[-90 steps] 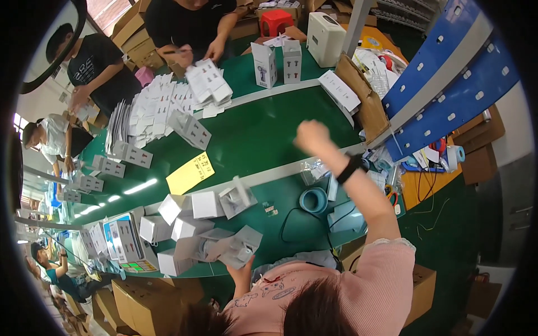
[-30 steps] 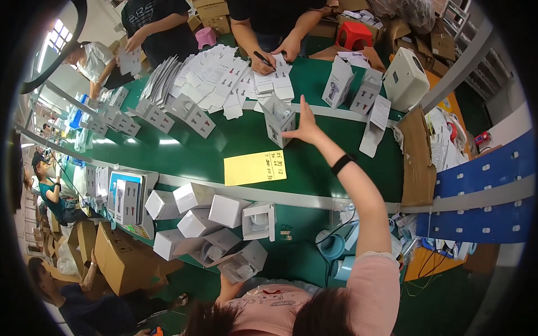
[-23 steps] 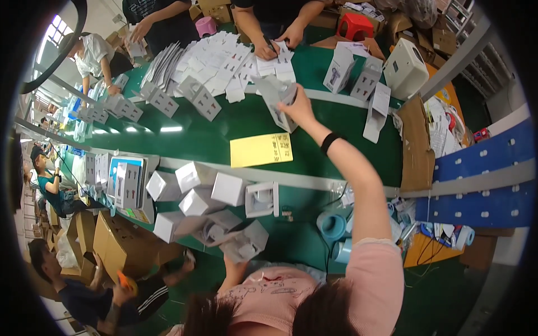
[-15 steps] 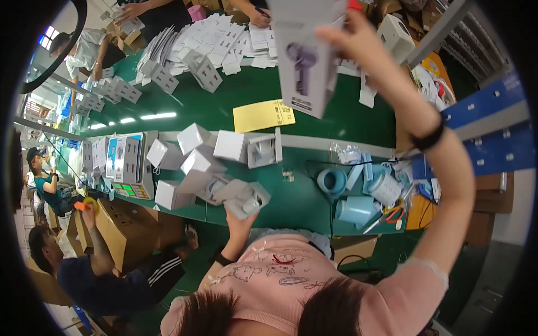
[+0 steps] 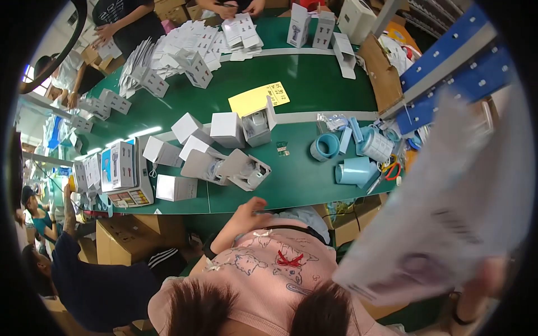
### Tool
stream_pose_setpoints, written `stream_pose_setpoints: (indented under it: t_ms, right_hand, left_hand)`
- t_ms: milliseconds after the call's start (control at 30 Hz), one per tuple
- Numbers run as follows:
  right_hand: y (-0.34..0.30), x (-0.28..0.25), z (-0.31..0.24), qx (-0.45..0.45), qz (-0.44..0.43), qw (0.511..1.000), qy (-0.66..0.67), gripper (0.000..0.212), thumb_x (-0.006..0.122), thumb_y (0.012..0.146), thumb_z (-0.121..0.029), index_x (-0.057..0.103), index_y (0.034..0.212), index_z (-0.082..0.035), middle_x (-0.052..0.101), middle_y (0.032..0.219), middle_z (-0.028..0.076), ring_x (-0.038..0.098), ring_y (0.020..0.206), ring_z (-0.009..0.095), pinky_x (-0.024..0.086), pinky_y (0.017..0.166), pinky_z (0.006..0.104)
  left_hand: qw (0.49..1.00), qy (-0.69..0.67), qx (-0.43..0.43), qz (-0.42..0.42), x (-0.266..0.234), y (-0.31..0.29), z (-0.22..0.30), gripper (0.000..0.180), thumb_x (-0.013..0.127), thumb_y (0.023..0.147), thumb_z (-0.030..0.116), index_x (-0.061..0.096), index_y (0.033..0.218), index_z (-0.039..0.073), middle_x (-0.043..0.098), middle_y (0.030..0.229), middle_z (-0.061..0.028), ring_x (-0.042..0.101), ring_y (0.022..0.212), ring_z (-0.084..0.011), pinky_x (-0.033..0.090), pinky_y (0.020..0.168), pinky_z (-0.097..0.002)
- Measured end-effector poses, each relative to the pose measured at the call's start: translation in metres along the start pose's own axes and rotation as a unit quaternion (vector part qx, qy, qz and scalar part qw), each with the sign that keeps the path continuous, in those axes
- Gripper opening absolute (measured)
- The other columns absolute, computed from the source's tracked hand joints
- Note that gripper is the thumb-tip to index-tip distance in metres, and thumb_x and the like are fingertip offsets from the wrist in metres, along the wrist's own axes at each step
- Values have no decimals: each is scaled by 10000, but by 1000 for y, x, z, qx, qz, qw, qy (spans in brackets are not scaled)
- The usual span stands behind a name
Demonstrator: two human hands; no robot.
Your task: Packaging electronic components into white boxes at an assembly line.
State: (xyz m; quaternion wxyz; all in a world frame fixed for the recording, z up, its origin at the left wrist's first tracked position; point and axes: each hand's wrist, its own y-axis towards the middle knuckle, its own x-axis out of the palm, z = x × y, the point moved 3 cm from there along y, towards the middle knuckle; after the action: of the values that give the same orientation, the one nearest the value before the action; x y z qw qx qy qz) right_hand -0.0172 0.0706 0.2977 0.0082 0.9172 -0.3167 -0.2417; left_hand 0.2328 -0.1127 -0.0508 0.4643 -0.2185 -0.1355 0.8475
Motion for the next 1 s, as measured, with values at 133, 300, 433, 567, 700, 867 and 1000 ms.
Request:
stream_pose_setpoints:
  t_ms: [133,300,433,567,700,867,1000]
  right_hand:
    - [2,83,88,98,-149,983,30,887,758,584,-333,359,1293,19,503,1176,137,495,1084,219,394,920,345]
    - [9,212,235,23,-17,995,97,869,801,568,-169,295,1259,-20,432,1183,137,439,1127,235,358,960,351]
    - [23,276,308,-16,-3,996,93,952,820,546,-134,245,1298,-34,407,1223,139,429,1144,247,355,965,356]
    - [32,296,339,8,-154,977,144,1038,838,535,-162,201,1343,-24,371,1297,161,390,1201,285,339,987,366]
    - [38,320,362,35,-308,938,156,1081,826,552,-155,143,1380,-23,323,1355,179,341,1250,322,315,1012,383]
    - [42,360,407,-56,-351,934,41,1038,778,608,-117,104,1393,-19,282,1372,208,307,1262,369,283,1034,398]
    - [30,380,357,-108,-313,943,20,1004,741,650,-109,78,1398,-18,257,1373,230,280,1264,396,263,1043,410]
  left_hand:
    - [958,-187,214,-29,1,-19,61,586,692,763,201,388,1237,37,522,1175,-151,534,1080,-254,482,818,-352]
    - [997,12,80,-16,14,16,28,660,723,728,219,363,1238,6,502,1182,-151,524,1075,-243,466,839,-356]
    - [972,-111,-87,189,1,6,-68,863,817,595,245,316,1256,6,446,1229,-194,496,1107,-263,467,822,-357]
    - [861,-147,-25,487,-7,0,-75,1049,844,556,201,174,1337,4,234,1361,-216,318,1246,-307,381,944,-374]
    - [827,-144,90,535,5,20,-69,1126,850,545,200,103,1365,9,117,1400,-214,216,1292,-312,333,984,-391]
    - [845,-75,131,513,8,43,-70,1214,849,542,178,-10,1385,23,29,1433,-192,169,1312,-326,265,1027,-396]
    - [854,-60,96,507,-5,40,-116,1081,807,597,129,72,1382,15,109,1430,-186,223,1299,-319,248,1038,-379]
